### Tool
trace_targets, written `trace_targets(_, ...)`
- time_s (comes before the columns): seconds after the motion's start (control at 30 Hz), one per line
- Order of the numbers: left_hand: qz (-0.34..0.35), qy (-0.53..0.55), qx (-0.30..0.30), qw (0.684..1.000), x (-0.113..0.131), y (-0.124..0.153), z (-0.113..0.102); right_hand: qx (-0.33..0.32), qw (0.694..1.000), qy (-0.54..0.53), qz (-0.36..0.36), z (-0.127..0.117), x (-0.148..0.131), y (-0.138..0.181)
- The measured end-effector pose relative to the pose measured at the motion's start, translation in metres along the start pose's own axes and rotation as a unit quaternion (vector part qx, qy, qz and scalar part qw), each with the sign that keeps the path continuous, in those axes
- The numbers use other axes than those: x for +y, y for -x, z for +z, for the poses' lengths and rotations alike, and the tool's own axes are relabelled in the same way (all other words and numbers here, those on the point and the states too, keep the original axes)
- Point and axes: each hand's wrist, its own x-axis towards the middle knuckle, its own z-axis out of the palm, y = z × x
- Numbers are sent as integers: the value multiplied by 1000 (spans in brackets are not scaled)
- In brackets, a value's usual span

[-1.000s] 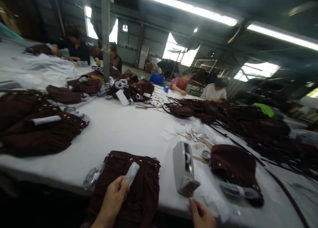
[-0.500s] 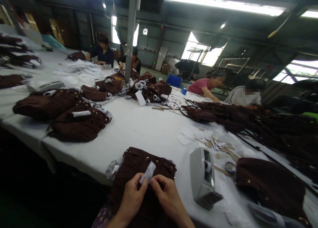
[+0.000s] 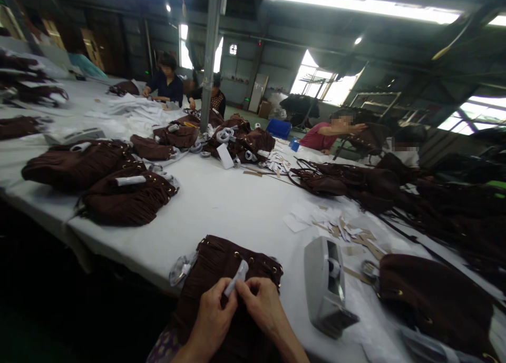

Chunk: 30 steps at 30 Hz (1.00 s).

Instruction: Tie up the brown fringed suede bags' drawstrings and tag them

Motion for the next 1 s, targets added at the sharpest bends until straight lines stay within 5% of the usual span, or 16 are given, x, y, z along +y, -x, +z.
trace_targets(0.3,8,9,20,1000,3,1,2,30,999,-4,34,6,8,-7)
trace_targets(0.63,-94,89,-34,991,4,-4,1,20,971,-198,136,18,21,-7)
trace_targets(0.87,-187,255,-69,946,4,-9,4,-8,951,-284,124,19,23,-10)
trace_targets(1.0,-241,372,-72,893,5,-10,1,-30,956,-269,116,21,28,-10)
